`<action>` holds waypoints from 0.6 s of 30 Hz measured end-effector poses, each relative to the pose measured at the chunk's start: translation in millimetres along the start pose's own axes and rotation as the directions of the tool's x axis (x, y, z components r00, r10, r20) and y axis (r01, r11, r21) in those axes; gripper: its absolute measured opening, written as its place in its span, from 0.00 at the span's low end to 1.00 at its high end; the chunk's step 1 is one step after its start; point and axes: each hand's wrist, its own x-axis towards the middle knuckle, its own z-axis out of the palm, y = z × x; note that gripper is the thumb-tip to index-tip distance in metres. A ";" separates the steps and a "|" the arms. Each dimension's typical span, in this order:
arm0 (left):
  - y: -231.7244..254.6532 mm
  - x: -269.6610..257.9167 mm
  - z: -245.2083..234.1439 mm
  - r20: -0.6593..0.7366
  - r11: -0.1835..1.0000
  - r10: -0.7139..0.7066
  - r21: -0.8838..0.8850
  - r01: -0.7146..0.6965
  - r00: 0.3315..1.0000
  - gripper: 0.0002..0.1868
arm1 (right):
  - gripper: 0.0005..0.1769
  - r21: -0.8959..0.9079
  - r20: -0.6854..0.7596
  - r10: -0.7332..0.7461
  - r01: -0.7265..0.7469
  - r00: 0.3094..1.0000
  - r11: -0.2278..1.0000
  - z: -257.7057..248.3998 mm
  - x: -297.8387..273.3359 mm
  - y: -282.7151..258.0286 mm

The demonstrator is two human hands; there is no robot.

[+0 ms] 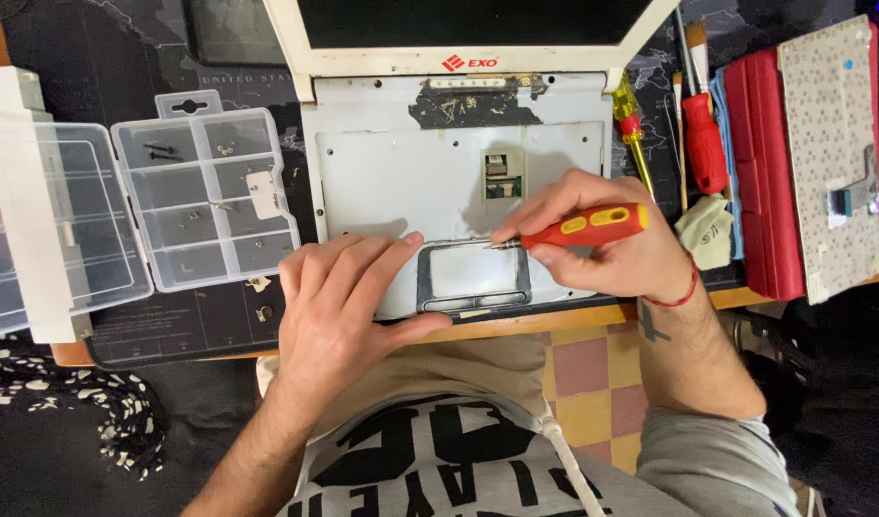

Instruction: The person opens a white laptop and uses a yellow screwdriver to remove screws from the palm rest area. They then switch to a red screwdriver to continue removing screws from the same area.

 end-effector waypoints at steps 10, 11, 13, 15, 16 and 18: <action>2.0 -0.7 1.0 -0.023 0.999 0.038 0.038 -0.037 0.999 0.40 | 0.14 -0.188 -0.152 -0.106 0.076 0.983 0.979 6.4 -75.5 -1.7; 1.9 -1.1 1.6 -0.019 0.999 0.034 0.039 -0.034 0.999 0.41 | 0.12 -0.164 -0.173 -0.062 0.033 0.983 0.986 9.1 -81.0 -4.4; 2.7 -1.6 1.7 -0.016 0.999 0.034 0.041 -0.033 0.999 0.42 | 0.11 -0.140 -0.196 -0.019 -0.009 0.980 0.990 12.7 -88.1 -5.5; 3.8 -1.3 1.5 -0.032 0.999 0.034 0.032 -0.033 0.999 0.41 | 0.12 -0.139 -0.190 -0.003 -0.024 0.982 0.990 15.2 -91.5 -1.5; 4.2 -1.7 1.9 -0.031 0.999 0.037 0.033 -0.036 0.999 0.41 | 0.12 -0.139 -0.193 -0.004 -0.023 0.981 0.990 15.3 -91.8 -2.1; 3.7 -3.0 2.3 -0.024 0.999 0.031 0.024 -0.031 0.999 0.42 | 0.11 -0.152 -0.160 -0.019 -0.005 0.987 0.988 15.7 -90.7 -2.9</action>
